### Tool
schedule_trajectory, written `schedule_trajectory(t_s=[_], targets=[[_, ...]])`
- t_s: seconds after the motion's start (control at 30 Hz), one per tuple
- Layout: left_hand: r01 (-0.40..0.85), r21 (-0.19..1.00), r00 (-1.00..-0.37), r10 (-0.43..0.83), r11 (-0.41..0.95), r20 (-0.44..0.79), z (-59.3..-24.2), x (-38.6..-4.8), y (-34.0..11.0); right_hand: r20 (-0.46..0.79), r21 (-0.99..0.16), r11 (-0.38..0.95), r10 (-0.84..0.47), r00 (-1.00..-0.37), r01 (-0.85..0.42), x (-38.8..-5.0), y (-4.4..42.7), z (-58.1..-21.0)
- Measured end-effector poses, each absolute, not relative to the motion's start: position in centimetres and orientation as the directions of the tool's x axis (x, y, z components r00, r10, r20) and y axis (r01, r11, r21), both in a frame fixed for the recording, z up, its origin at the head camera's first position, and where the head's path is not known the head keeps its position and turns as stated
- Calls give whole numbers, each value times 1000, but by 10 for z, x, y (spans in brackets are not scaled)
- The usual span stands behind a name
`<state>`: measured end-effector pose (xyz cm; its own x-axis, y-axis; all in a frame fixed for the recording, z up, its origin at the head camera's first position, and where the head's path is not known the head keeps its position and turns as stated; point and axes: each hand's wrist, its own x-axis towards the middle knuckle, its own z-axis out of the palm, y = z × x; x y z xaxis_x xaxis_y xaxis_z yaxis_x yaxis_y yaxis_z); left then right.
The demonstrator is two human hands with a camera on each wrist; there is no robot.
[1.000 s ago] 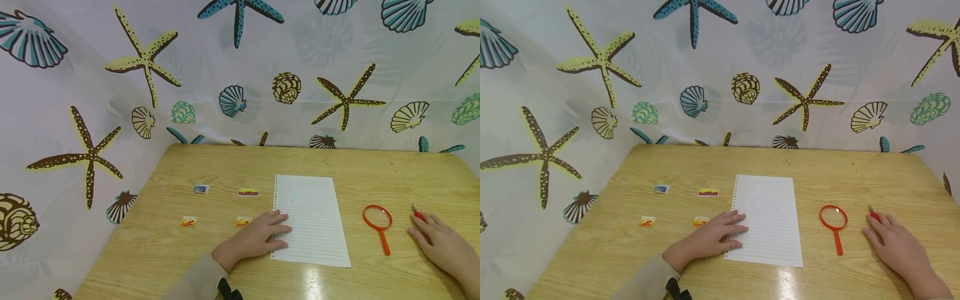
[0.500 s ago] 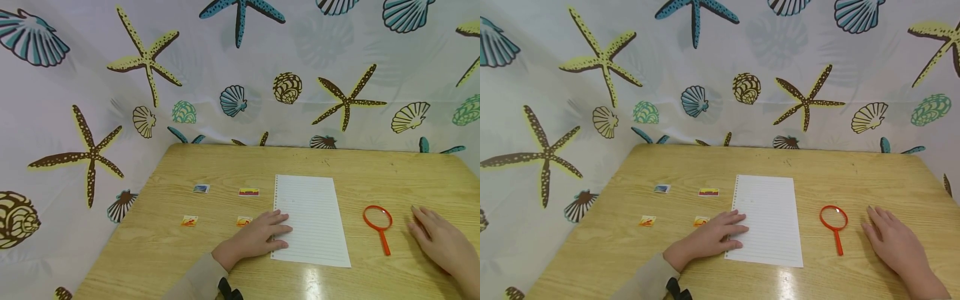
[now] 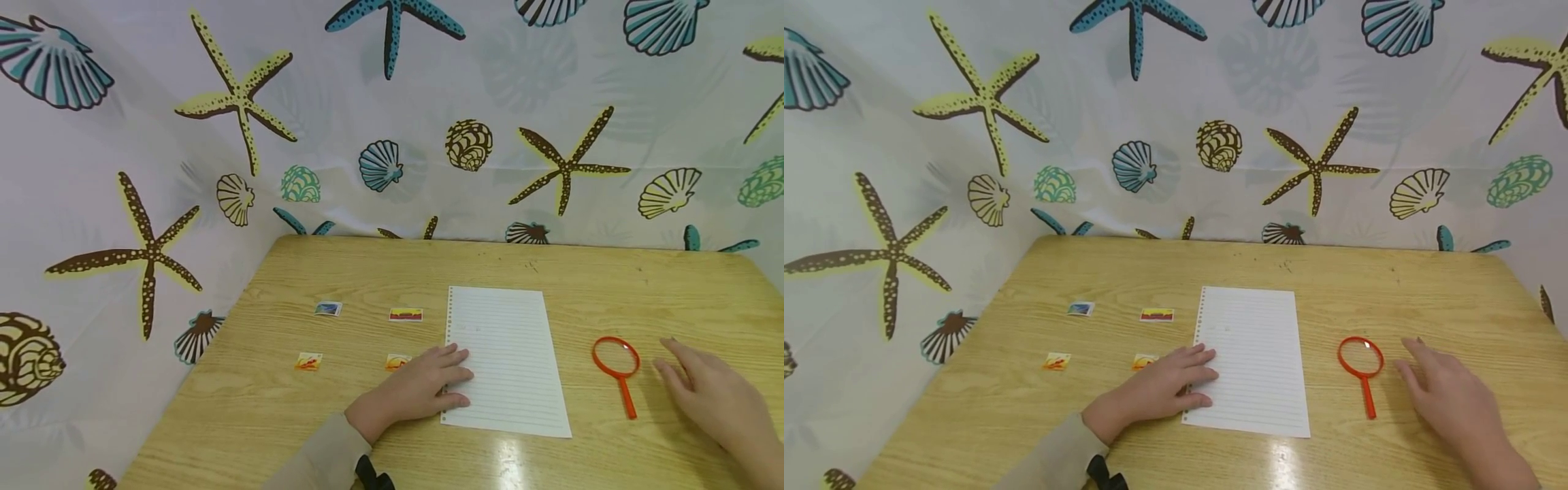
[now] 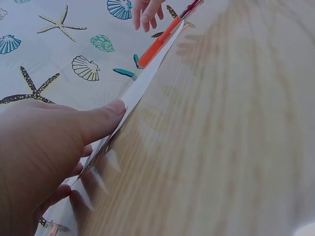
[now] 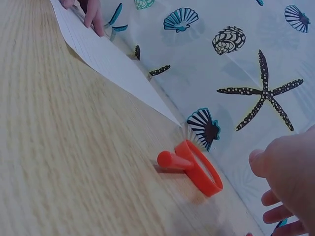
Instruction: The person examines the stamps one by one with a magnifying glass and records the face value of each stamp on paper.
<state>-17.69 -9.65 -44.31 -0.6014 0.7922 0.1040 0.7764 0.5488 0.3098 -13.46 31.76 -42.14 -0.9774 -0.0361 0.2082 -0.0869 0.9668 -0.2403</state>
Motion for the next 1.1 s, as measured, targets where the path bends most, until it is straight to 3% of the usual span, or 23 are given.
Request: schedule_trajectory(t_s=[0.3, 0.47, 0.6, 0.8, 1.1], targets=[[779, 319, -598, 792, 540, 119, -442, -178, -96, 158, -318, 939, -85, -984, -132, -131, 304, -415], [775, 322, -603, 788, 544, 121, -442, -178, -97, 148, -439, 888, -82, -986, -140, -129, 299, -416], [773, 316, -606, 787, 549, 115, -442, -178, -97, 41, -588, 807, -39, -998, -56, -128, 298, -416], [769, 329, -609, 784, 548, 118, -443, -177, -98, -206, -838, 523, -34, -978, 158, -128, 299, -414], [768, 335, -610, 783, 546, 121, -445, -179, -98, -357, -875, 372, -63, -932, 310, -129, 300, -416]])
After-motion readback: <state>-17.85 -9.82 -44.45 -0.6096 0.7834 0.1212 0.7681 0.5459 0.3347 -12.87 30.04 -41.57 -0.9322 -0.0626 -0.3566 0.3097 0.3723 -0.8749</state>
